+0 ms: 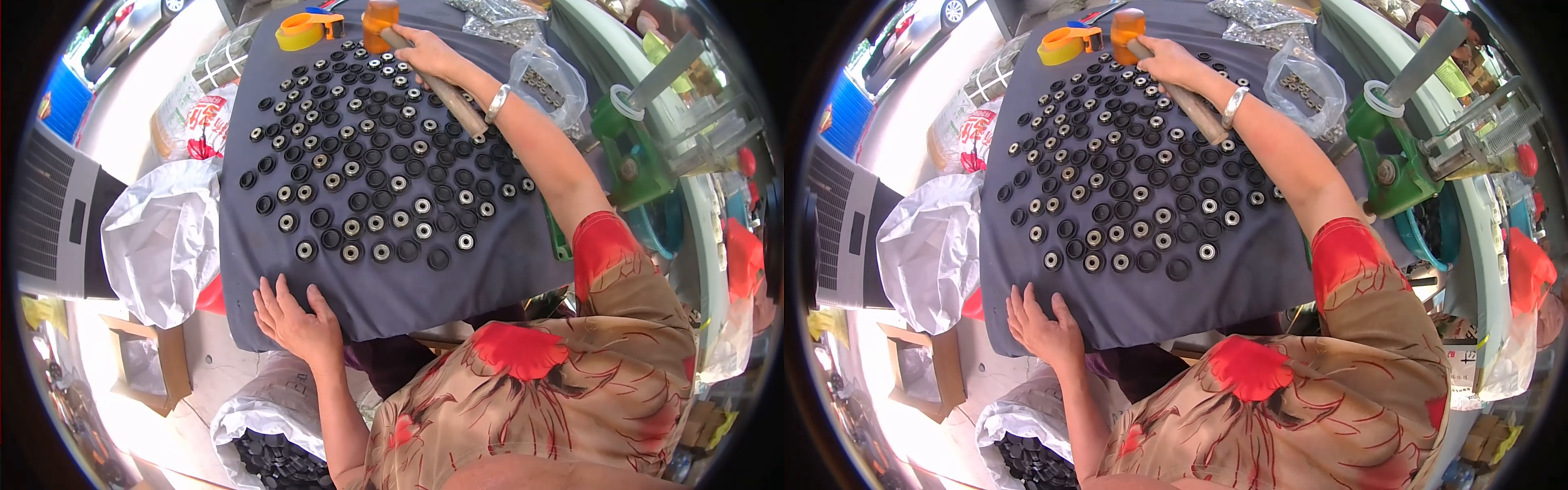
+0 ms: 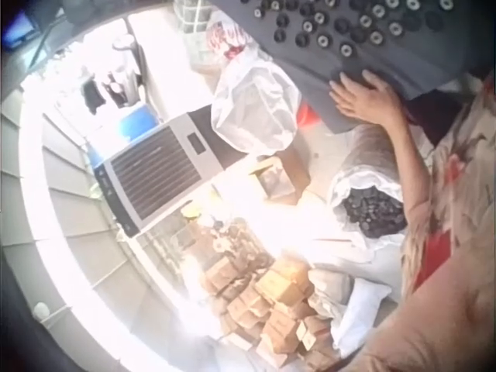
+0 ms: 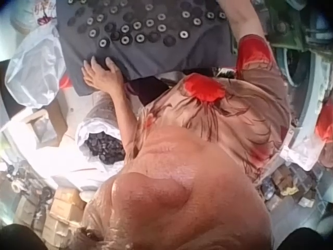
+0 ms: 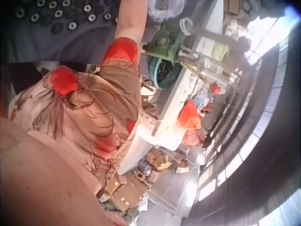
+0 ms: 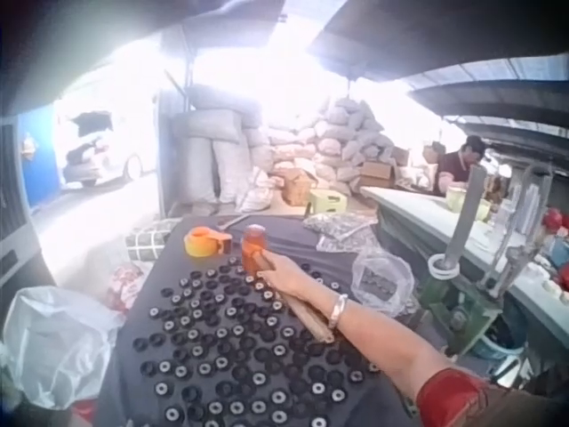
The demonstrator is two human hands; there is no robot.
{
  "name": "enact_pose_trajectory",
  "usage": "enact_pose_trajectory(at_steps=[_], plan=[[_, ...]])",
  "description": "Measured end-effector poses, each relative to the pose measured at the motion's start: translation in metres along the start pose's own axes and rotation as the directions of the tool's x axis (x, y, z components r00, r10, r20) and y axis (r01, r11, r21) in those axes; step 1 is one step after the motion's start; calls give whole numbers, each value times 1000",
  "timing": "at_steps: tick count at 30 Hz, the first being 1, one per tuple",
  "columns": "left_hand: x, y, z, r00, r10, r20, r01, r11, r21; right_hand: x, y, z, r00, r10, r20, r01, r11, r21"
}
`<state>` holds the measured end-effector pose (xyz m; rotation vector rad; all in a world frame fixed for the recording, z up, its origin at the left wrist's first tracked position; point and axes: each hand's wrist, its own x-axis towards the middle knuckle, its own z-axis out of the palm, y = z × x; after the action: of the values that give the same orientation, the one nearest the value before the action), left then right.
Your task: The person assembles small black and silver plastic components by hand, then presses them together using a manual press tool.
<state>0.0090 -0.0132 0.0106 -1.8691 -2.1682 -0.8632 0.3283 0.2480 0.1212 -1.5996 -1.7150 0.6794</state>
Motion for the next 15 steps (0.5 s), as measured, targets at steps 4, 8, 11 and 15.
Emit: enact_pose_trajectory(at_steps=[4,8,11,15], plan=[[0,3,0,1000,0,-5,0,1000,-11,25,24,24,999,45,19,-42,990,-137],[-1,-2,0,998,-23,52,25,999,-35,35,19,22,985,144,95,-149,988,45],[-1,-4,2,999,-16,42,18,999,-47,43,6,18,997,58,42,-61,996,65],[2,2,1,1000,-5,30,6,999,-50,76,25,29,1000,-13,-25,12,999,-35]])
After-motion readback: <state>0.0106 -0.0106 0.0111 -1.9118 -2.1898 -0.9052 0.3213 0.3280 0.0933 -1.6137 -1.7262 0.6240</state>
